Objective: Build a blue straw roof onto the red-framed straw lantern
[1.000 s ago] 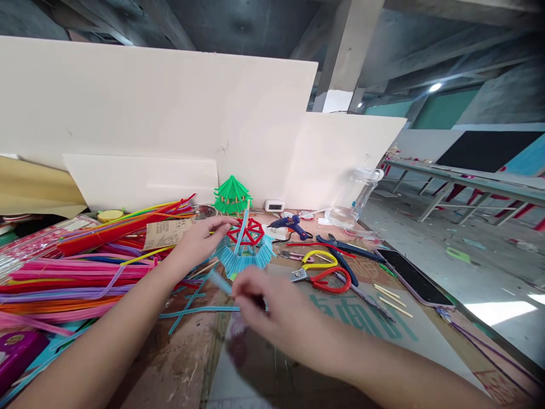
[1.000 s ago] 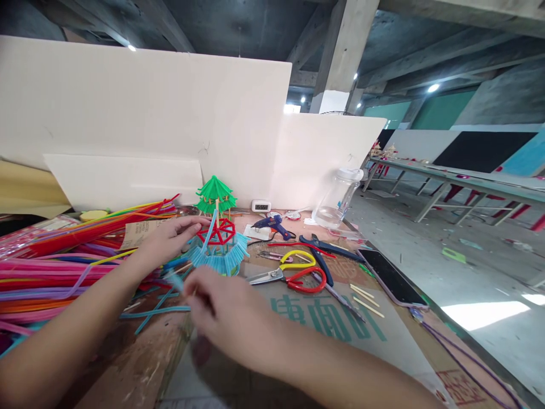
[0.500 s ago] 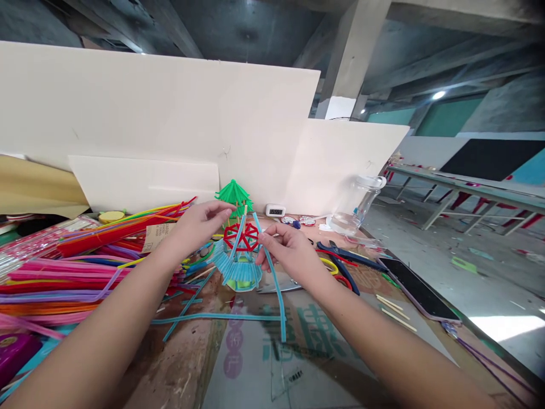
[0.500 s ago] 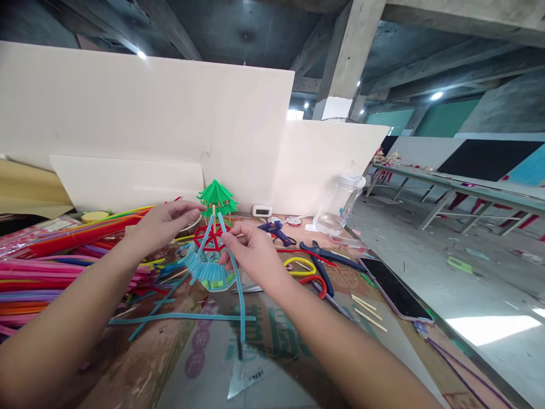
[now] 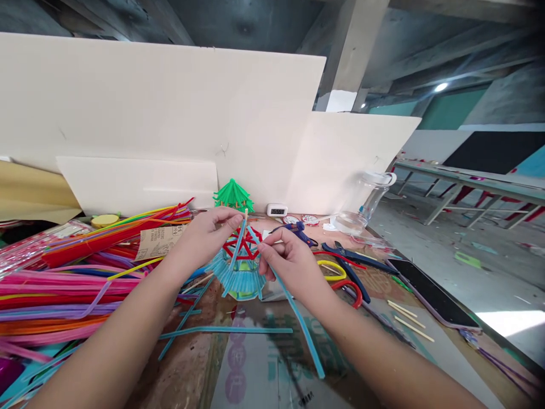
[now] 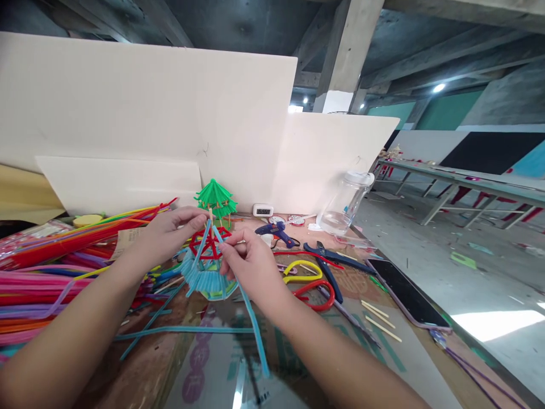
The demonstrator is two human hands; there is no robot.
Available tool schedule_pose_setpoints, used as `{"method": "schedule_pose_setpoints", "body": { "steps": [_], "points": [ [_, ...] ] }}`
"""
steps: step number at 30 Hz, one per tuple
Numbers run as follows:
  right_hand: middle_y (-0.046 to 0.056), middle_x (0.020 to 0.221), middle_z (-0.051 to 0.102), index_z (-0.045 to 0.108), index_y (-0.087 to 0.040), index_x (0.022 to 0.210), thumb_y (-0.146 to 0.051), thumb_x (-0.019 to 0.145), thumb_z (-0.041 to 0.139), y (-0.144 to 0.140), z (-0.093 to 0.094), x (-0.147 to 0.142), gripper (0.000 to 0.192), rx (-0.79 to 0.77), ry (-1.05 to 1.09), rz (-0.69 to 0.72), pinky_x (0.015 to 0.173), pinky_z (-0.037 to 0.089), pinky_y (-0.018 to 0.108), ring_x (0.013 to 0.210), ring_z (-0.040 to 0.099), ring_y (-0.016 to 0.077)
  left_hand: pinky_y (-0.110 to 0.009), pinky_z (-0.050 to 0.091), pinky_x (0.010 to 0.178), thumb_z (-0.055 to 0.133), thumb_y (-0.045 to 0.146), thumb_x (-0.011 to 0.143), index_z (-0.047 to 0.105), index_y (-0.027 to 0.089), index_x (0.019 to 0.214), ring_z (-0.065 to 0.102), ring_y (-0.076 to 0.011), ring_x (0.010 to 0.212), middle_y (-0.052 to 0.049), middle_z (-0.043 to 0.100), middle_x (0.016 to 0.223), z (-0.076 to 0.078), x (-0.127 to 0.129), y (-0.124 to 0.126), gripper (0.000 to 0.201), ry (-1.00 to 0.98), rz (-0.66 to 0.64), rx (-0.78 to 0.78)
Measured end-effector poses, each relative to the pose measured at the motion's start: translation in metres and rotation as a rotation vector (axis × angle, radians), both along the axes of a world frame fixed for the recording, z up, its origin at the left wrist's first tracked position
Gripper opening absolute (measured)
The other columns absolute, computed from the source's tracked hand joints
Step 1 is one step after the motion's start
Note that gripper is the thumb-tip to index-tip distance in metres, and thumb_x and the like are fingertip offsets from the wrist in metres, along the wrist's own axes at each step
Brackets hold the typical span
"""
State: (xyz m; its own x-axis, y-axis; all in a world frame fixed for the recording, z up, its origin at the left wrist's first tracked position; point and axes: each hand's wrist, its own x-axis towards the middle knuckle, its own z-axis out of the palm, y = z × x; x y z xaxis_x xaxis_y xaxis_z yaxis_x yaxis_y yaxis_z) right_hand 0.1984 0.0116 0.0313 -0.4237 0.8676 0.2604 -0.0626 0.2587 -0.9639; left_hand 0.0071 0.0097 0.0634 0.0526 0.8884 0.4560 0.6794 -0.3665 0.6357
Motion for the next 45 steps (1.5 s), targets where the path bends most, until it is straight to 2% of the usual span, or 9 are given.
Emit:
{"method": "schedule_pose_setpoints", "body": {
  "steps": [3, 8, 14, 19, 24, 29, 35, 39, 45],
  "points": [
    [-0.006, 0.055, 0.061, 0.047, -0.02, 0.086, -0.039, 0.084, 0.061, -0.001, 0.0, 0.0, 0.024, 0.006, 0.047, 0.002, 0.046, 0.042, 0.02, 0.044, 0.051, 0.0084, -0.031, 0.048, 0.079, 0.047, 0.056, 0.088, 0.071, 0.022, 0.097, 0.065, -0.0226, 0.092, -0.002, 0.073, 0.101, -0.001, 0.0, 0.0, 0.042, -0.004, -0.003, -0.024],
    [-0.004, 0.062, 0.065, 0.052, -0.019, 0.096, -0.035, 0.082, 0.063, -0.001, 0.004, 0.003, 0.024, 0.009, 0.065, 0.024, 0.053, 0.048, 0.023, 0.051, 0.057, 0.0095, -0.032, 0.048, 0.083, 0.049, 0.058, 0.086, 0.071, 0.022, 0.1, 0.065, -0.0243, 0.096, -0.003, 0.073, 0.104, -0.001, 0.002, -0.003, 0.044, -0.016, 0.004, -0.019],
    [0.002, 0.07, 0.071, 0.054, -0.018, 0.081, -0.04, 0.078, 0.066, 0.0, 0.008, 0.005, 0.025, -0.033, -0.053, 0.0, 0.061, 0.054, 0.03, 0.059, 0.066, 0.0141, -0.032, 0.049, 0.08, 0.055, 0.052, 0.083, 0.072, 0.023, 0.098, 0.067, -0.0235, 0.09, -0.002, 0.074, 0.1, -0.001, 0.01, -0.005, 0.036, 0.0, 0.085, 0.001],
    [0.0, 0.062, 0.067, 0.054, -0.019, 0.075, -0.038, 0.085, 0.059, -0.005, 0.012, 0.006, 0.023, 0.075, -0.189, -0.042, 0.051, 0.043, 0.023, 0.052, 0.056, 0.0108, -0.029, 0.049, 0.069, 0.057, 0.053, 0.082, 0.072, 0.022, 0.094, 0.067, -0.0219, 0.081, -0.001, 0.075, 0.091, -0.004, 0.01, -0.004, 0.037, -0.056, 0.075, -0.03],
    [-0.003, 0.06, 0.057, 0.056, -0.019, 0.077, -0.038, 0.086, 0.057, -0.008, 0.009, 0.006, 0.021, 0.161, -0.219, -0.06, 0.05, 0.037, 0.022, 0.052, 0.048, 0.0096, -0.03, 0.05, 0.074, 0.059, 0.055, 0.081, 0.073, 0.022, 0.095, 0.067, -0.0219, 0.083, -0.002, 0.076, 0.091, -0.008, 0.005, 0.001, 0.039, -0.167, -0.029, -0.082],
    [-0.004, 0.062, 0.049, 0.057, -0.018, 0.077, -0.037, 0.087, 0.055, -0.005, 0.007, 0.006, 0.021, 0.205, -0.205, -0.073, 0.052, 0.034, 0.022, 0.055, 0.044, 0.0089, -0.032, 0.049, 0.078, 0.053, 0.058, 0.084, 0.073, 0.022, 0.094, 0.066, -0.0238, 0.089, 0.0, 0.075, 0.092, -0.007, 0.002, 0.001, 0.042, -0.177, -0.097, -0.113],
    [-0.004, 0.061, 0.047, 0.056, -0.017, 0.076, -0.035, 0.086, 0.056, -0.008, 0.009, 0.004, 0.02, 0.19, -0.217, -0.059, 0.051, 0.032, 0.021, 0.054, 0.04, 0.0082, -0.03, 0.048, 0.076, 0.055, 0.058, 0.083, 0.071, 0.021, 0.097, 0.064, -0.0221, 0.087, -0.001, 0.073, 0.092, -0.004, 0.0, -0.001, 0.042, -0.202, -0.099, -0.109],
    [-0.004, 0.061, 0.047, 0.056, -0.017, 0.074, -0.034, 0.086, 0.056, -0.011, 0.011, 0.004, 0.021, 0.214, -0.224, -0.085, 0.051, 0.031, 0.021, 0.055, 0.039, 0.0081, -0.025, 0.043, 0.065, 0.056, 0.055, 0.084, 0.067, 0.018, 0.089, 0.057, -0.0159, 0.073, 0.0, 0.066, 0.079, 0.002, 0.002, -0.007, 0.039, -0.222, -0.083, -0.045],
    [-0.004, 0.061, 0.046, 0.056, -0.016, 0.073, -0.033, 0.086, 0.055, -0.012, 0.011, 0.003, 0.021, 0.21, -0.218, -0.063, 0.05, 0.03, 0.022, 0.054, 0.038, 0.0079, -0.025, 0.036, 0.057, 0.056, 0.056, 0.082, 0.069, 0.019, 0.075, 0.05, -0.0139, 0.064, 0.001, 0.057, 0.07, 0.013, 0.003, -0.019, 0.04, -0.014, 0.02, -0.039]
  ]
}}
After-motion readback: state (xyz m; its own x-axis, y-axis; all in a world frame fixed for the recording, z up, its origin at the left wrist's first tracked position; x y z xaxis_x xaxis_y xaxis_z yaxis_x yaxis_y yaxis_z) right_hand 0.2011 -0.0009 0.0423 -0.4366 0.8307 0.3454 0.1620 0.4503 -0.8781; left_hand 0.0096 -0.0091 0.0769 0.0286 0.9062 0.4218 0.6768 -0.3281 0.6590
